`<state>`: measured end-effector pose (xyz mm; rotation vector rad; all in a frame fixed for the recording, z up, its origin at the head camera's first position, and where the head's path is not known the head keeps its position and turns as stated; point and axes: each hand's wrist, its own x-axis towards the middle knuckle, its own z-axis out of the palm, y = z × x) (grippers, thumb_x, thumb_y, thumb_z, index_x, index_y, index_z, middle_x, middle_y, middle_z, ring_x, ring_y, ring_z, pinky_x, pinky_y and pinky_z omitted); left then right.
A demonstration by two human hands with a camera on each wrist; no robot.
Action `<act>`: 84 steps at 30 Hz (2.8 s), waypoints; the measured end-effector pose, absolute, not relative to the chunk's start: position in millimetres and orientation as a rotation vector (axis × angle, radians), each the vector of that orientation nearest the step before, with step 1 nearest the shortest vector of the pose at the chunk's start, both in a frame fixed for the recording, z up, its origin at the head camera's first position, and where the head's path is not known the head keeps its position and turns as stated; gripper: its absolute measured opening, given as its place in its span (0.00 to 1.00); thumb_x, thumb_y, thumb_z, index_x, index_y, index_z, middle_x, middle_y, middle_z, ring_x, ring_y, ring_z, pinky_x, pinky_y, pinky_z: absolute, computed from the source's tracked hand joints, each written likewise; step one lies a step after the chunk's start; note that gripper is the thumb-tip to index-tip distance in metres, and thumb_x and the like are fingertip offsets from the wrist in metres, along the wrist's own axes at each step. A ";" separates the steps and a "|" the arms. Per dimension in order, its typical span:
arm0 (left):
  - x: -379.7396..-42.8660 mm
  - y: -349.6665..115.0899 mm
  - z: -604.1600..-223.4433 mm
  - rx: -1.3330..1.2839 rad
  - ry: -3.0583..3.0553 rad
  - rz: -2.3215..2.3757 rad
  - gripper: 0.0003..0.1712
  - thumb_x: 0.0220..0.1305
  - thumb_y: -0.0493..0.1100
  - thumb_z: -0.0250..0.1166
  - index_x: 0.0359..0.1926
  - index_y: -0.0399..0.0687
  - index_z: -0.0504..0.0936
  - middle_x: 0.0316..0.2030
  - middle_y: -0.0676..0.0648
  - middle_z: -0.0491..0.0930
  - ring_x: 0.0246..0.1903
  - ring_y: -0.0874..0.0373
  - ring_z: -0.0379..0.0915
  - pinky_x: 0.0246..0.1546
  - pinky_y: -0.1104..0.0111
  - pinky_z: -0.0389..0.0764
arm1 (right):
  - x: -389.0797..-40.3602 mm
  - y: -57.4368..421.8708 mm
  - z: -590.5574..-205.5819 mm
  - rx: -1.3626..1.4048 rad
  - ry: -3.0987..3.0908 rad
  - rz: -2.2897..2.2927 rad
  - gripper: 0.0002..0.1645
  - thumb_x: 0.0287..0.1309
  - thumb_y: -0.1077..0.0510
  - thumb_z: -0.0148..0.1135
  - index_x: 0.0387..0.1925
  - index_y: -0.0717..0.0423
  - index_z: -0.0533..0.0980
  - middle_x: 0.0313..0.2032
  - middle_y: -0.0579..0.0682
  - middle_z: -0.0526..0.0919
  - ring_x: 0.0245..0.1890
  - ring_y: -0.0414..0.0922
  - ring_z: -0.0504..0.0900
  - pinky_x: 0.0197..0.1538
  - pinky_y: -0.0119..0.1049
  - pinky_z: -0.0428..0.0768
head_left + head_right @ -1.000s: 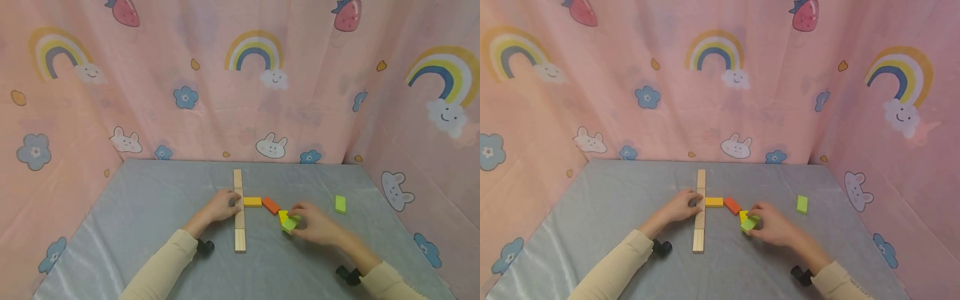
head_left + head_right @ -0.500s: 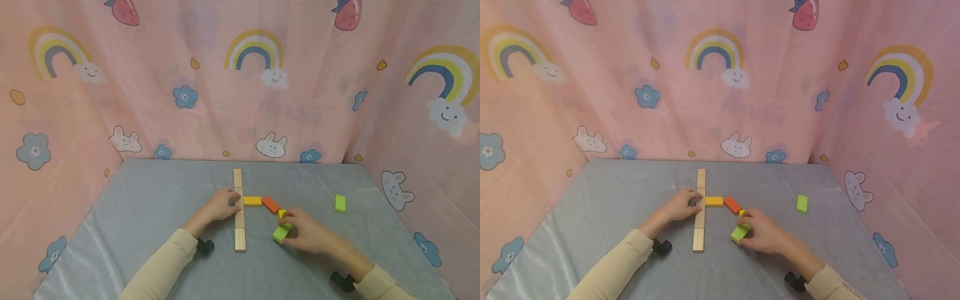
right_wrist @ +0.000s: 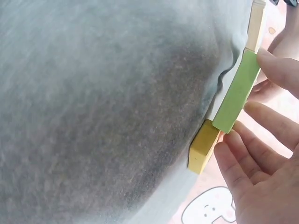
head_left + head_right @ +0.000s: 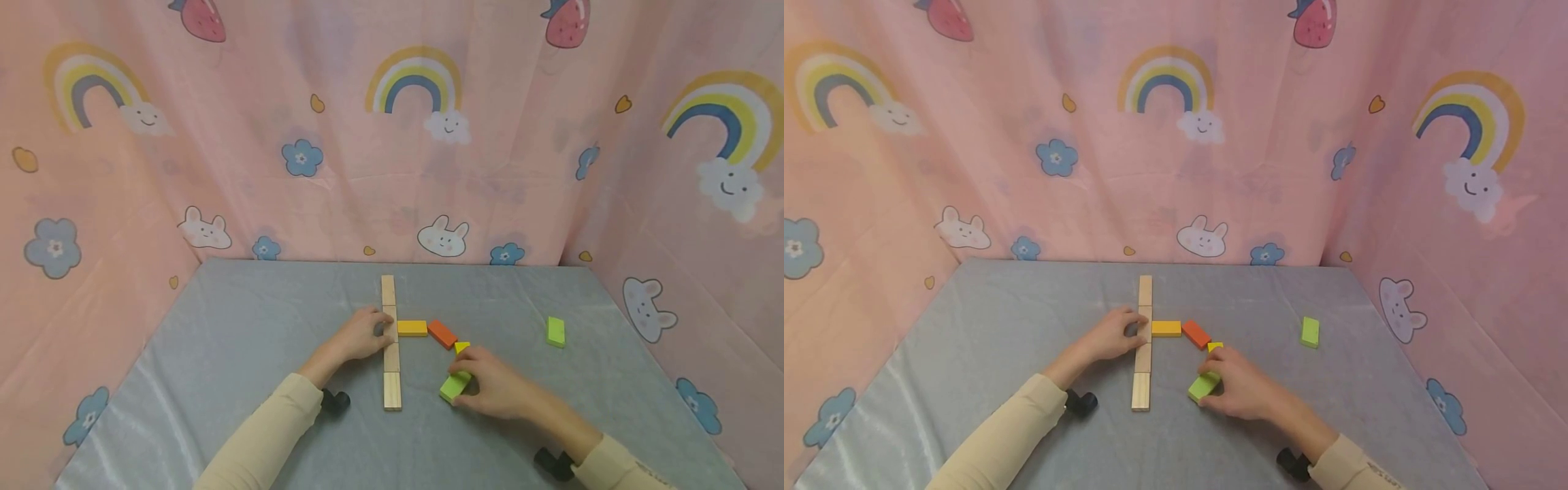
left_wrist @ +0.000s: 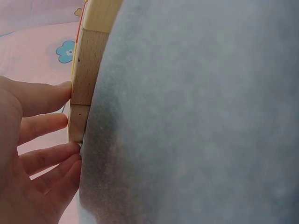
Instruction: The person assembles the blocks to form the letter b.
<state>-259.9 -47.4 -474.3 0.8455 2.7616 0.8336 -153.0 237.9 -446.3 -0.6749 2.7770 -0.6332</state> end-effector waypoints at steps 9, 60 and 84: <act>-260.2 -47.0 -475.3 0.830 2.760 0.847 0.23 0.68 0.45 0.68 0.61 0.43 0.81 0.56 0.41 0.76 0.55 0.46 0.71 0.55 0.51 0.73 | -153.1 236.2 -447.5 -0.725 2.812 -0.528 0.26 0.50 0.46 0.79 0.49 0.51 0.84 0.48 0.43 0.78 0.52 0.46 0.74 0.55 0.51 0.76; -258.6 -46.8 -475.6 0.839 2.762 0.875 0.22 0.68 0.45 0.68 0.60 0.43 0.81 0.54 0.41 0.77 0.53 0.46 0.73 0.54 0.51 0.74 | -187.4 350.2 -438.6 -0.297 3.208 -0.743 0.21 0.65 0.59 0.66 0.52 0.72 0.80 0.50 0.69 0.82 0.53 0.67 0.78 0.57 0.65 0.72; -256.9 -47.1 -473.4 0.821 2.752 0.878 0.23 0.68 0.45 0.67 0.61 0.43 0.81 0.55 0.41 0.77 0.55 0.46 0.72 0.55 0.51 0.75 | -198.9 403.0 -466.4 0.026 3.113 -0.818 0.39 0.61 0.50 0.71 0.57 0.81 0.71 0.51 0.76 0.76 0.48 0.67 0.79 0.48 0.60 0.77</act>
